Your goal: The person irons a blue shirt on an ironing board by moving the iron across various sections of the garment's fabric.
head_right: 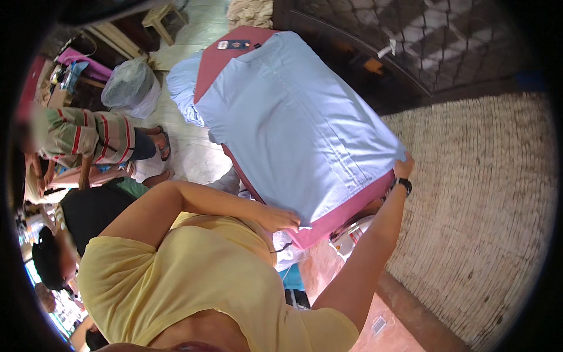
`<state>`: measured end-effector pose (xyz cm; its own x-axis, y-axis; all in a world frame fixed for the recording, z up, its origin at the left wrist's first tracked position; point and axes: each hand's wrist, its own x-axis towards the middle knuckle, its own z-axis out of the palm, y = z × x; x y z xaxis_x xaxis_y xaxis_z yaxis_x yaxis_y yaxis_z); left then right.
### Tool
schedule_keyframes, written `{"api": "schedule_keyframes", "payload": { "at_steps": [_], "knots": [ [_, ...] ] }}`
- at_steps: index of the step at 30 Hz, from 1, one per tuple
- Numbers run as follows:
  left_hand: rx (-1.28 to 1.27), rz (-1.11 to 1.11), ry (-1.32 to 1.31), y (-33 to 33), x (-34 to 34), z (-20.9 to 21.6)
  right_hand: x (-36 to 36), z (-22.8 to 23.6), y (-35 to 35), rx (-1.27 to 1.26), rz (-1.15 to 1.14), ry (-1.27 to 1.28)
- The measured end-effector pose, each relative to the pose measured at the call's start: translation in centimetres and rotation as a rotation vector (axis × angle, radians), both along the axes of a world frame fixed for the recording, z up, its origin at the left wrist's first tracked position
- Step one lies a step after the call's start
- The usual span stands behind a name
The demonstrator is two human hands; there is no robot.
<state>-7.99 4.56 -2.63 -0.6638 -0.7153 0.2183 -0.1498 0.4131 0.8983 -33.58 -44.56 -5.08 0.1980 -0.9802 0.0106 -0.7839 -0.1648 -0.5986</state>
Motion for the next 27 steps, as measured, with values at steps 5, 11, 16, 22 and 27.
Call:
{"api": "schedule_keyframes", "payload": {
  "at_steps": [5,11,16,22,27],
  "knots": [
    [0.032,-0.119,-0.227,0.2,-0.9,0.1,1.5,2.0,2.1,-0.195,0.003,0.258],
    [0.127,-0.193,-0.199,0.4,0.6,1.8,3.5,1.9,7.2,-0.29,-0.265,0.262],
    [0.23,-0.2,-0.169,0.8,1.2,1.4,5.0,1.4,23.0,-0.205,-0.251,0.497],
    [0.308,-0.366,-0.111,-1.5,1.9,2.1,7.7,1.9,44.5,0.25,-0.332,0.451],
    [-0.034,-0.092,-0.234,-14.9,1.0,3.0,8.4,0.7,50.4,0.067,-0.443,0.124]
  ]
}}
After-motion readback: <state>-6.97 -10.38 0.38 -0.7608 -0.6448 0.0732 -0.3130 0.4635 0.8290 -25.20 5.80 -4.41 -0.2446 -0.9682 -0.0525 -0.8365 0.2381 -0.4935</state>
